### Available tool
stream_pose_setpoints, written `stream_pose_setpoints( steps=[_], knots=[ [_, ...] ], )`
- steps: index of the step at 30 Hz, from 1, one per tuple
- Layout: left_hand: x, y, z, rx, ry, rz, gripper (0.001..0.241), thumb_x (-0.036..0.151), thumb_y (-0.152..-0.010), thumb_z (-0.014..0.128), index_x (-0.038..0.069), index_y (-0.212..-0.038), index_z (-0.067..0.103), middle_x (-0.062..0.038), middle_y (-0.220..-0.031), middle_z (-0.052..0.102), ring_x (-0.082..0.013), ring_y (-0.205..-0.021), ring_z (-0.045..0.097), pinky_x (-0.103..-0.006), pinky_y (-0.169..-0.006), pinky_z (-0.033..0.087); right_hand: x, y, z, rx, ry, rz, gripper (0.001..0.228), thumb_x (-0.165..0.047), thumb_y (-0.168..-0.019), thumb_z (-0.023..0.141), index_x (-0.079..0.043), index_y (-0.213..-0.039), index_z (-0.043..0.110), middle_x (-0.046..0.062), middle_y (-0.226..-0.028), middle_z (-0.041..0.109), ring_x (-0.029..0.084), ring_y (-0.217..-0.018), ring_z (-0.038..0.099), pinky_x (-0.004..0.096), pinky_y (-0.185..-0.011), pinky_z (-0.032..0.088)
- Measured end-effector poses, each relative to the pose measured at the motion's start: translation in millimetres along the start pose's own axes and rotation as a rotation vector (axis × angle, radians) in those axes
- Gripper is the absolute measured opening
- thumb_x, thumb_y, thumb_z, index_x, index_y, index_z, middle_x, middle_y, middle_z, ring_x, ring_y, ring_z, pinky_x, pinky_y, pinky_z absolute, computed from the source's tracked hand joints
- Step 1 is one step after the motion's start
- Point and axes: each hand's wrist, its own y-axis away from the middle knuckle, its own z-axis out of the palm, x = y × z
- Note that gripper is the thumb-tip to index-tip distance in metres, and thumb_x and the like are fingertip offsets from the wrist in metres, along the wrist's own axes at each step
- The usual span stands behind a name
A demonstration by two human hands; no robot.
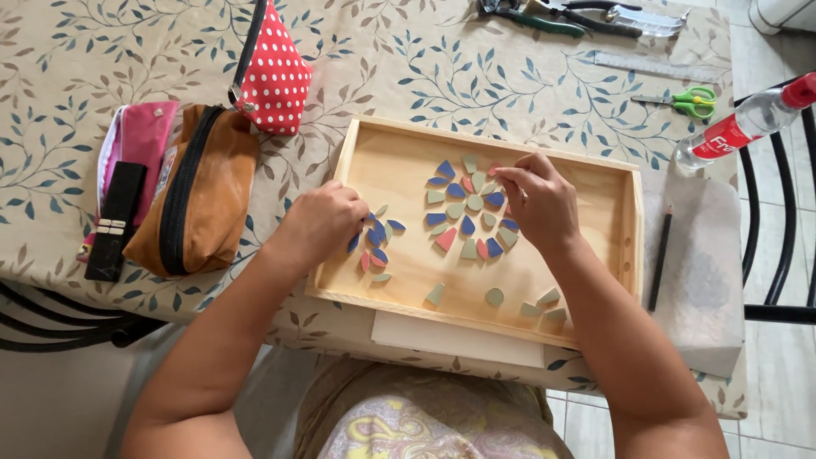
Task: Arranging small colorful geometric pieces into a pattern inside a wooden tray.
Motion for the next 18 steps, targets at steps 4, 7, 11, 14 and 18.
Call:
stream_pose_setpoints(
  steps=[4,7,11,14,18],
  knots=[
    [1,-2,5,-0.009,-0.066,0.003,0.013,0.028,-0.08,0.073,0.023,-0.078,0.061,0.006,-0.077,0.06,-0.0151,-0.083,0.062,-0.0286,-0.061,0.057,2,1,3,0.013,0.029,-0.002,0.006,-0.027,-0.093,0.075,-0.027,-0.098,0.079,-0.006,-0.093,0.063,0.02,-0.074,0.069,0.033,-0.065,0.058],
    [0,-1,10,-0.054,-0.061,-0.008,0.015,0.028,-0.079,0.075,0.022,-0.079,0.061,0.005,-0.076,0.06,-0.016,-0.08,0.063,-0.0302,-0.059,0.057,2,1,2,0.011,0.03,0.012,0.004,-0.028,-0.094,0.076,-0.027,-0.097,0.078,-0.006,-0.091,0.062,0.019,-0.073,0.069,0.033,-0.063,0.058],
    [1,-2,5,-0.105,-0.022,-0.033,0.021,0.032,-0.077,0.076,0.019,-0.087,0.063,0.001,-0.081,0.062,-0.0198,-0.086,0.064,-0.0339,-0.064,0.059,0,-1,0,0.019,0.02,-0.001,0.005,-0.026,-0.094,0.074,-0.027,-0.097,0.078,-0.006,-0.091,0.062,0.02,-0.073,0.069,0.033,-0.064,0.058],
    [9,-4,-11,-0.127,-0.019,-0.03,0.023,0.033,-0.077,0.076,0.018,-0.088,0.064,-0.001,-0.081,0.063,-0.0208,-0.086,0.065,-0.0345,-0.066,0.059,0,1,1,0.021,0.021,0.001,0.005,-0.027,-0.094,0.074,-0.027,-0.096,0.078,-0.006,-0.091,0.062,0.02,-0.074,0.069,0.033,-0.064,0.058],
    [16,-4,-25,-0.13,-0.089,-0.017,0.026,0.034,-0.077,0.077,0.016,-0.09,0.064,-0.002,-0.08,0.064,-0.0209,-0.086,0.066,-0.0345,-0.067,0.059,4,3,3,0.016,0.042,0.005,0.005,-0.029,-0.095,0.073,-0.027,-0.096,0.078,-0.008,-0.091,0.062,0.017,-0.073,0.068,0.032,-0.063,0.058]
  ],
)
